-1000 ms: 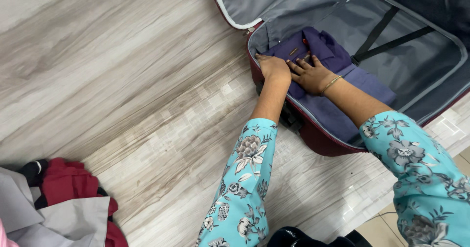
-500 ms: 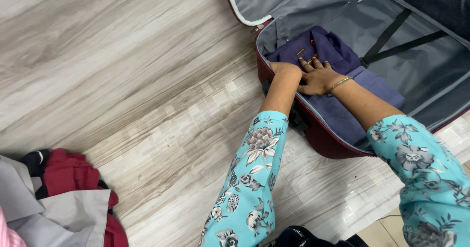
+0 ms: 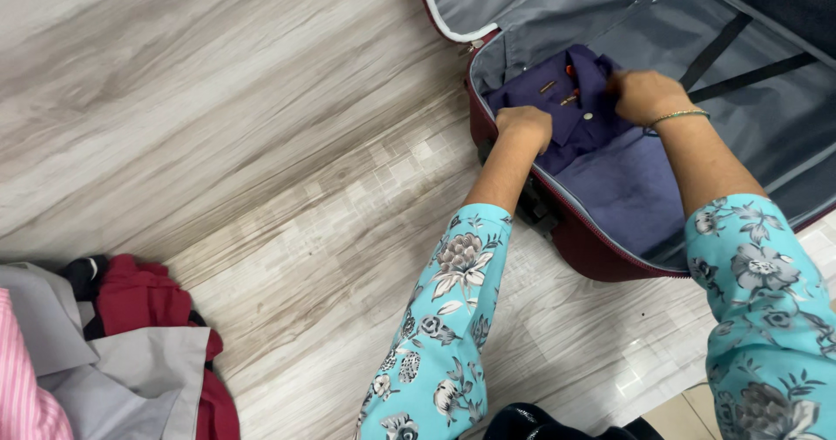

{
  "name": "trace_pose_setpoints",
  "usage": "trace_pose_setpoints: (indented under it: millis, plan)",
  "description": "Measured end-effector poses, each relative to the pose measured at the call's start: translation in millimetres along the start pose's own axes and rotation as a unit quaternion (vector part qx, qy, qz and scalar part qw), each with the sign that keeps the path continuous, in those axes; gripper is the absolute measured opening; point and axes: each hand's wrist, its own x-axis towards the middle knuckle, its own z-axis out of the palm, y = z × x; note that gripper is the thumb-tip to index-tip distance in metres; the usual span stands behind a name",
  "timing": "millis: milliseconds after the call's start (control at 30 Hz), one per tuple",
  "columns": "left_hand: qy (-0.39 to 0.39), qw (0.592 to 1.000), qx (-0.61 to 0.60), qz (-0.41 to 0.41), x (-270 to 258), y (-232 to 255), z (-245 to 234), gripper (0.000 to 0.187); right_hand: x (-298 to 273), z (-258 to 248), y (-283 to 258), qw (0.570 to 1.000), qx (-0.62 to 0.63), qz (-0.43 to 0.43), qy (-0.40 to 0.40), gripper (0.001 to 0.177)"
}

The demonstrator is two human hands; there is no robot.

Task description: The person buttons a pink striped shirt, spreads it flat on a surface, and then folds the sleeves and body of the shirt into a square shape.

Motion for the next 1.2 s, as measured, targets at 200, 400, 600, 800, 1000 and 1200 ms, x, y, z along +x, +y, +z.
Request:
trace_pose_setpoints:
  millis: [200, 400, 600, 800, 1000, 1200]
  plan:
    - [-0.061, 0.997, 0.051, -0.019, -9.7, 2.2, -6.0, 0.095, 3.6, 20.0, 7.7, 0.984, -0.179, -0.008, -0.014, 0.069]
    - [-0.041, 0.997, 0.042, 0.045, -16.2, 6.0, -2.7, 0.067, -5.2, 49.2, 4.3, 0.913, -0.403, -0.014, 0.065, 0.081]
    - [-0.103, 0.992, 0.07, 0.021, 4.8, 10.7, 5.8, 0.054, 6.7, 49.2, -8.2, 0.911, -0.412, -0.014, 0.017, 0.055]
    - [-0.196, 0.974, 0.109, 0.044, -1.2, 13.3, -2.4, 0.051, -0.2, 26.7, -26.7, 0.963, -0.138, -0.058, 0.225, 0.045]
    - [-0.139, 0.988, 0.068, 0.019, -9.7, 7.5, -8.2, 0.067, -17.0, 29.0, -102.3, 0.991, -0.059, -0.041, -0.112, 0.089]
    - [0.346, 0.928, -0.071, 0.116, -50.1, -2.7, -21.6, 0.022, -4.5, 30.4, -94.6, 0.986, -0.053, -0.018, -0.156, 0.083]
